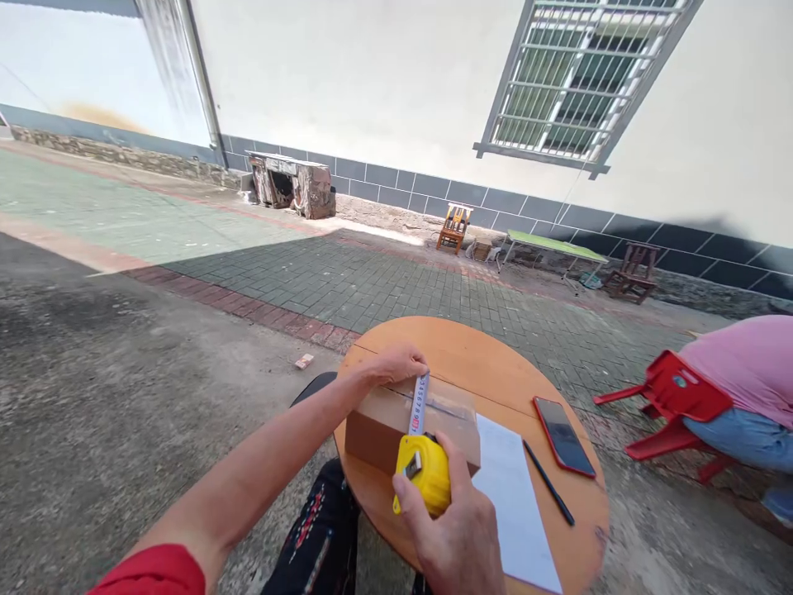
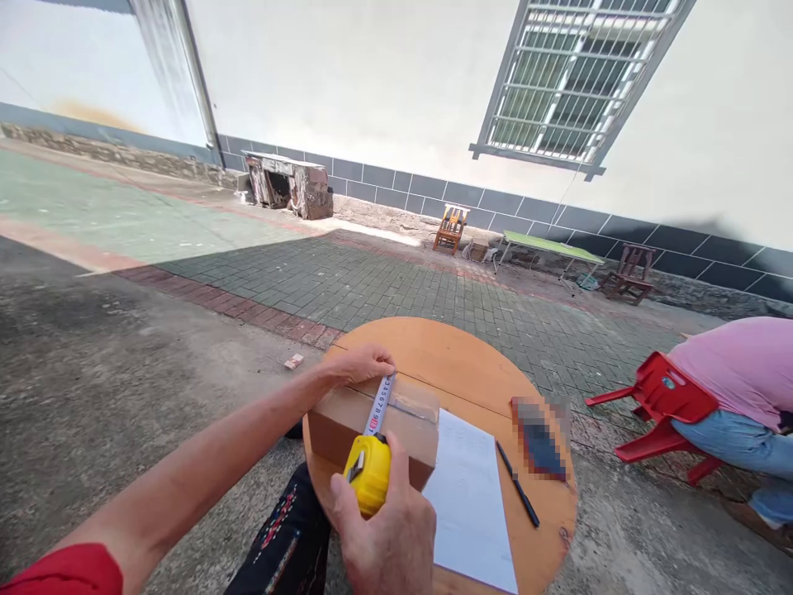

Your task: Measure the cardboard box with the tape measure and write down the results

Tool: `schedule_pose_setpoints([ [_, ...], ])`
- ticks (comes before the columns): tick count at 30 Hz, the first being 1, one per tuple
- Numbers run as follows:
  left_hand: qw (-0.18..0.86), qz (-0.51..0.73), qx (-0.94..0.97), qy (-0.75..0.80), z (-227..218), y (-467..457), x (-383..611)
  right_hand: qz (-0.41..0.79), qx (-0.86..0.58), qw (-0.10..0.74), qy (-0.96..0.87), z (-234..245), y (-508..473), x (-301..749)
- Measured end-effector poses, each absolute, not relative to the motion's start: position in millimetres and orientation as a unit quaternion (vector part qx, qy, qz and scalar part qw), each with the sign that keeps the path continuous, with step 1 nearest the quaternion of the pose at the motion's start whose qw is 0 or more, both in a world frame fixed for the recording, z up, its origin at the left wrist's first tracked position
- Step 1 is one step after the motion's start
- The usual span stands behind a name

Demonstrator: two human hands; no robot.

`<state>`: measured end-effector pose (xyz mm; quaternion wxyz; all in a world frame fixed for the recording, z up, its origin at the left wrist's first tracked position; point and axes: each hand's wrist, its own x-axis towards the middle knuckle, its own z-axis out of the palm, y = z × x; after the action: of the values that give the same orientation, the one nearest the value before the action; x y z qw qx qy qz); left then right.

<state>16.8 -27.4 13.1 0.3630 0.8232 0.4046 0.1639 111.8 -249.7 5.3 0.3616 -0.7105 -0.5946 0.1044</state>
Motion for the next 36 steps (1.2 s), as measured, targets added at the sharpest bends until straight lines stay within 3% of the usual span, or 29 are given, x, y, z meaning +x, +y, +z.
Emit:
schedule_pose_setpoints([
  [9, 0.402, 0.161, 0.83, 0.352, 12.6, -31.4, 13.3, 0.078, -0.707, 0.328, -0.621, 0.7, -260.4, 91.2],
  [20, 0.374, 0.153, 0.843, 0.356, 11.4, -31.0, 13.9, 0.039, -0.725, 0.259, -0.637, -0.1, -269.3, 77.0],
  [36, 0.376, 0.141, 0.843, 0.358, 12.9, -31.7, 12.6, 0.021, -0.721, 0.259, -0.643, -0.2, -269.3, 75.1],
])
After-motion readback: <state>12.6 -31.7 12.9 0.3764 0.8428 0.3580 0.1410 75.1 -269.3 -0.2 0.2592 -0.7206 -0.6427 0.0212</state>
